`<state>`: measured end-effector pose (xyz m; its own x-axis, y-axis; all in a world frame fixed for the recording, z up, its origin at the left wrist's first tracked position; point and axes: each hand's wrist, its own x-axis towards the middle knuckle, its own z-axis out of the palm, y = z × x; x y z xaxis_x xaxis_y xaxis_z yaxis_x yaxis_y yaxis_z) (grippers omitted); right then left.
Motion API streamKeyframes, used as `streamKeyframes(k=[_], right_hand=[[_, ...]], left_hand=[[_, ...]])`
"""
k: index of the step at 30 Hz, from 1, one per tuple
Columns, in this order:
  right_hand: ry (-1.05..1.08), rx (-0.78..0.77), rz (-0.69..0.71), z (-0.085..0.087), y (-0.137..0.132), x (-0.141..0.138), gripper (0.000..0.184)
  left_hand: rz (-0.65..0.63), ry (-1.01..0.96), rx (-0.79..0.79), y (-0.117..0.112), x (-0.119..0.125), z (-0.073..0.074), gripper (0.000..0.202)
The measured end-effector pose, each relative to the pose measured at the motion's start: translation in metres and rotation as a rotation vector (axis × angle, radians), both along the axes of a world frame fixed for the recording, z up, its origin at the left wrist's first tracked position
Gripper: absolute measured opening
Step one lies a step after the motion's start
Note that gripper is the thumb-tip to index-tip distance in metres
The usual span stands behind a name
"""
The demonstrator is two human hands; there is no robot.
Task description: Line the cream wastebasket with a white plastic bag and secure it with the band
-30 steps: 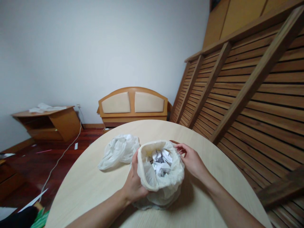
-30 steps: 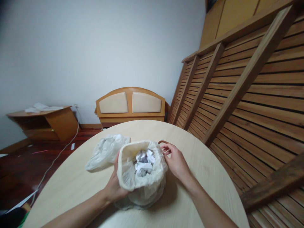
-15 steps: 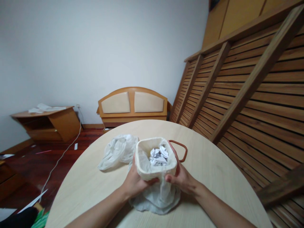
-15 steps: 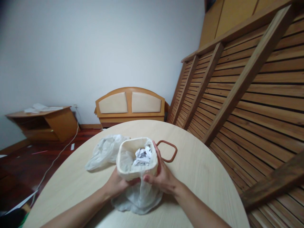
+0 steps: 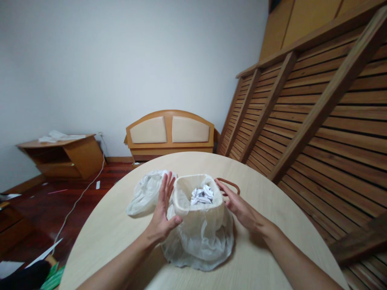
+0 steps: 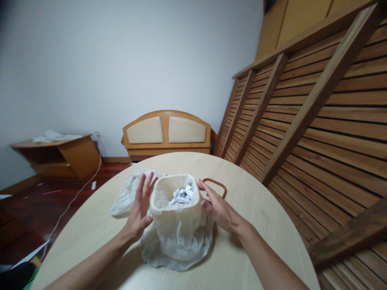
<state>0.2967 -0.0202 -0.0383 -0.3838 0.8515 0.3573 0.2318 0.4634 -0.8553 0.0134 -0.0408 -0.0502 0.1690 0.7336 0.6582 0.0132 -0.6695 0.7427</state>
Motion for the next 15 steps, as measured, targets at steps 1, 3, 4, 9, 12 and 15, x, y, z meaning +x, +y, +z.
streamKeyframes(k=[1, 3, 4, 9, 12, 15], right_hand=[[-0.055, 0.045, -0.090, -0.001, 0.007, 0.006, 0.066], [-0.229, 0.132, -0.286, -0.009, 0.021, 0.016, 0.054], [-0.335, 0.182, -0.374, -0.016, 0.028, 0.021, 0.052], [-0.638, 0.111, -0.582, -0.052, 0.051, 0.046, 0.042], [-0.643, 0.084, -0.617, -0.061, 0.058, 0.055, 0.031], [-0.630, 0.066, -0.699, -0.061, 0.061, 0.060, 0.029]], left_hand=[[0.019, 0.057, 0.004, -0.001, 0.000, 0.001, 0.098], [0.070, 0.170, -0.006, -0.004, 0.001, 0.001, 0.081], [0.093, 0.207, -0.014, -0.005, 0.002, 0.000, 0.075], [0.143, 0.222, -0.039, -0.011, 0.006, -0.008, 0.079], [0.153, 0.178, -0.091, -0.015, 0.010, -0.010, 0.089], [0.150, 0.163, -0.062, -0.018, 0.011, -0.008, 0.096]])
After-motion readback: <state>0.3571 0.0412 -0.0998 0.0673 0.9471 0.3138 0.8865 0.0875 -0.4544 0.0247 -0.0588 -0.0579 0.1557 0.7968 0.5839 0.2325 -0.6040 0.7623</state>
